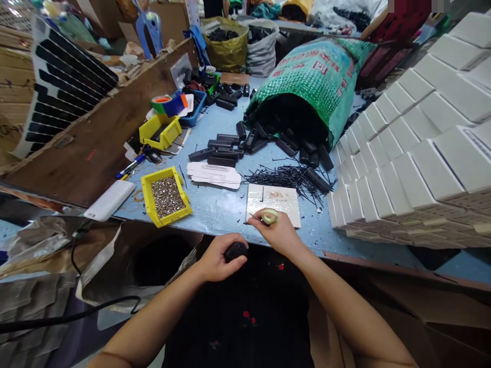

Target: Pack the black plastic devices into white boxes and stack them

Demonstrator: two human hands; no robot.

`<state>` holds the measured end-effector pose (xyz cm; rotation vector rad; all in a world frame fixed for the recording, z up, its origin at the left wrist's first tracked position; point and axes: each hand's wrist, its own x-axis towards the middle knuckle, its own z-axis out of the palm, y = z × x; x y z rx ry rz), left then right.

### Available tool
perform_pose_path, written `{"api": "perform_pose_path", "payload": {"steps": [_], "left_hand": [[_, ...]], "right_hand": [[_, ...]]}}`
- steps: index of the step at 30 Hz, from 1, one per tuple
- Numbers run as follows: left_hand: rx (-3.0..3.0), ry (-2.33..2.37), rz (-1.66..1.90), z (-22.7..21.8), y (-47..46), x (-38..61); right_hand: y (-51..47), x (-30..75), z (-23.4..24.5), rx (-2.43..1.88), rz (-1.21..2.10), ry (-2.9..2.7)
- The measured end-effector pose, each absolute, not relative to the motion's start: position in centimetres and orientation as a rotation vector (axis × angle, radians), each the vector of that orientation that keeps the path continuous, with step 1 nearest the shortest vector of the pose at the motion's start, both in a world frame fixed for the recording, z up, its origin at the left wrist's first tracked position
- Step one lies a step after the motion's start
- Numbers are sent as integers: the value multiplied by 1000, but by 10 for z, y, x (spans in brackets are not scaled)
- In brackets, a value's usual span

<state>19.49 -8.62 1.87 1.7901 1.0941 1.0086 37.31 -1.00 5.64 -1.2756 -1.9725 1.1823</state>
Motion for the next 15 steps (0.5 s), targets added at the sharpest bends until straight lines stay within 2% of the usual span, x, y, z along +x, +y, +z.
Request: {"api": "perform_pose_path", "payload": {"steps": [4,8,15], "left_hand": [[1586,1021,1048,24,-85,192],[1401,890,1035,24,-83,190],[1399,820,965,27,-82,192]], "right_hand": [[-12,388,66,-1049,1115,-2120],[-20,402,78,-719,791,-2197],[-24,404,87,-492,444,-2455]]}}
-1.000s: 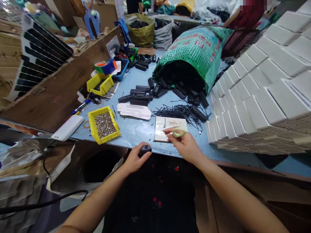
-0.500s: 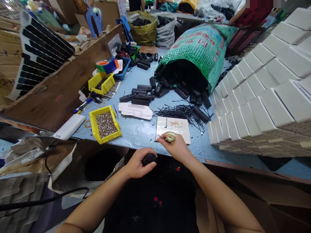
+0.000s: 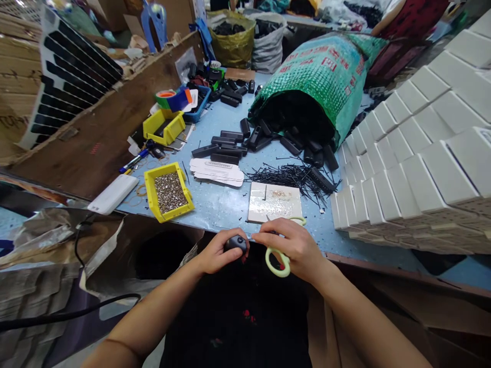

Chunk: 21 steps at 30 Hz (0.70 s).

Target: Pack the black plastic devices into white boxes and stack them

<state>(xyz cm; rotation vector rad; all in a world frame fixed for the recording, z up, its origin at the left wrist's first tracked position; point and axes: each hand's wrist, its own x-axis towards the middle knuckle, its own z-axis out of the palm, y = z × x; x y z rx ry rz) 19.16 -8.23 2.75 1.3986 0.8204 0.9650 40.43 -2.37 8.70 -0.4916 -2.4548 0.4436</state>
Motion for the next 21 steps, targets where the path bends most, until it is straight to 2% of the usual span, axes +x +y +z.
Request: {"api": "perform_pose_path", "payload": {"steps": [12,21], "left_hand": [[1533,893,897,31,-85,191],[1569,896,856,32,-83,186]], "right_hand": [[-17,395,104,-322,153,-2685],[-11,395,109,-282,85,-2756]]}}
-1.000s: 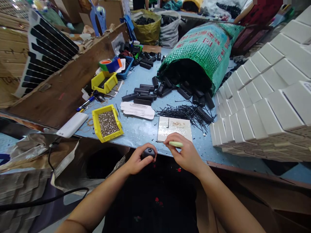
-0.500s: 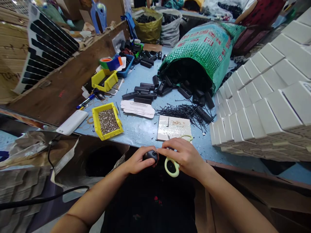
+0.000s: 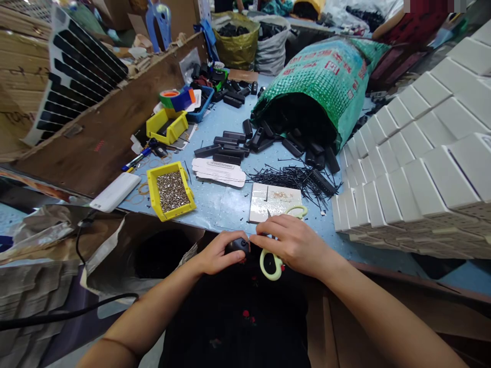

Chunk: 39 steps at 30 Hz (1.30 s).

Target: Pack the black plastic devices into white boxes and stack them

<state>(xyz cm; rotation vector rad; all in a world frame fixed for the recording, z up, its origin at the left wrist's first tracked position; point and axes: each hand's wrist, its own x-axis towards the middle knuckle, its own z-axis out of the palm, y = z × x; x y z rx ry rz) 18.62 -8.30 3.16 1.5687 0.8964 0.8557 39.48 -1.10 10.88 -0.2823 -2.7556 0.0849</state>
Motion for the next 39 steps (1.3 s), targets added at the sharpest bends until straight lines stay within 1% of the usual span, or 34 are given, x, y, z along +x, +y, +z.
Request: {"api": "perform_pose_path", "payload": {"steps": [7,10,12,13,14,15,16,18,19,21,23,26,32,36,39], "left_hand": [[1585,908,857,27,-80,184],[1648,990,841,27,-79,184],[1718,1080,815,27,-79,183],[1753,1140,794,28,-79,183],[1775,1219,780,27,-80,181],[1777,1319,782,27,-80,178],[1750,1430,806,25,-81,174],[1589,1576,891,19,-84,162],[1483,1595,939,15,-87,154],[1331,1576,993,7,-94,137],[1281,1575,1007,0,-105,121],[1212,1570,1020,-6,-124,104],[1024,1599,1116,-8,-154,88],[933,1565,1165,-5,-160,88],[881,1510,1258,-5,-158,88]], "right_hand": [[-7,389,107,-266,47,-2813],[-8,385,110,-238,22,-2868],[-9,384,109,-315,96,-2899],[-8,384,108,-393,226,-2901],[-7,384,104,-491,440,-2876],[-4,383,99,-614,727,-2799],[1,381,92,-763,1033,-2639],[17,370,74,-1059,1543,-2102],[27,359,64,-1169,1724,-1800],[51,325,48,-1280,1976,-1320],[78,275,40,-1292,2137,-1103],[120,186,45,-1289,2117,-1055],[195,39,85,-1225,2079,-1049],[218,-9,109,-1156,2063,-1080],[210,5,106,-1081,2115,-1144]]}}
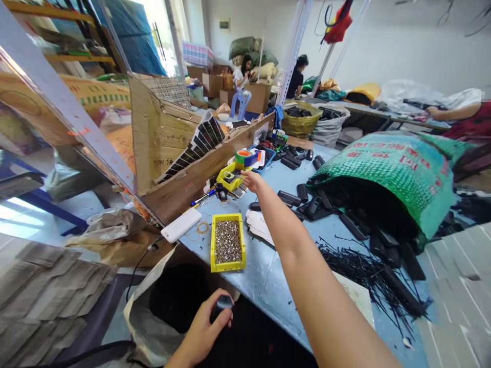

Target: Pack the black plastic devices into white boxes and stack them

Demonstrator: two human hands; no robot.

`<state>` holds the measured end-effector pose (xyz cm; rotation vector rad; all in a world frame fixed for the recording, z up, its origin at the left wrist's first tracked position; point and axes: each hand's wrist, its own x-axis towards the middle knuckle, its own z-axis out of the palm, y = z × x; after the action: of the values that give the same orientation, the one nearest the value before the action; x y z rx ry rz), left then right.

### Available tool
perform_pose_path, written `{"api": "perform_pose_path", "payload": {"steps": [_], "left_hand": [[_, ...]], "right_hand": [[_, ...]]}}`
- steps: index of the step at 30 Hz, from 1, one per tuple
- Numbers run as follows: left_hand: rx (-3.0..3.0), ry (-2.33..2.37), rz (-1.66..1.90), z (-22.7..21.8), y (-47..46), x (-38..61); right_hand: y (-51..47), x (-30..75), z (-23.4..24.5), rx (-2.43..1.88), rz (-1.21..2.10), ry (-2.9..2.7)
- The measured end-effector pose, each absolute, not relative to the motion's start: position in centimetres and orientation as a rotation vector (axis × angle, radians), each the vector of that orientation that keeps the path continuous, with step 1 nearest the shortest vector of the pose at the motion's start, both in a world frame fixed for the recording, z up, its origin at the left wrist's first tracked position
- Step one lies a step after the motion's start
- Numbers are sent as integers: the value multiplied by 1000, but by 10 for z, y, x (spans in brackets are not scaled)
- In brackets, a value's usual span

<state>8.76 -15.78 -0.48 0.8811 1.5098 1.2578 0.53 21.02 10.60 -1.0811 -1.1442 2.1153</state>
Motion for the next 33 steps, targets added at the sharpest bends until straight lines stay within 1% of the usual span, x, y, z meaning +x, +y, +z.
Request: {"api": "perform_pose_path", "payload": {"steps": [2,4,6,7,8,10,12,14,17,20,22,25,28,33], "left_hand": [[823,1429,1397,-7,-152,89],[715,1319,1625,-9,-140,95],[587,1214,1862,-10,-123,108],[538,1171,1939,-10,-114,118],[522,1142,1961,-10,-105,130],[626,1133,1836,-10,-88,156],[867,1132,1541,-13,-75,182],[1139,1101,1212,-16,-61,201],[1493,1233,925,-20,-35,207],[1772,1572,826,-21,-9,189],[1863,1686,757,-21,1,174],[1990,1593,622,-25,3,162],[2042,1575,584,-32,4,168],[1994,1519,543,-40,18,182]], "right_hand": [[186,49,88,-1013,2181,-1184],[143,116,62,-878,2298,-1305],[82,190,35,-522,2418,-1683],[49,223,23,-468,2342,-1824],[18,252,14,-505,2213,-1891],[-33,295,1,-750,1873,-1921],[-58,326,-5,-1036,1560,-1829],[-60,358,-8,-1226,1449,-1665],[-44,418,-11,-1278,1618,-1279],[-37,475,-14,-1246,1682,-951],[-39,497,-17,-1251,1661,-838],[-47,502,-23,-1275,1662,-780],[-50,490,-30,-1294,1691,-843],[-38,473,-27,-1128,1763,-793]]}}
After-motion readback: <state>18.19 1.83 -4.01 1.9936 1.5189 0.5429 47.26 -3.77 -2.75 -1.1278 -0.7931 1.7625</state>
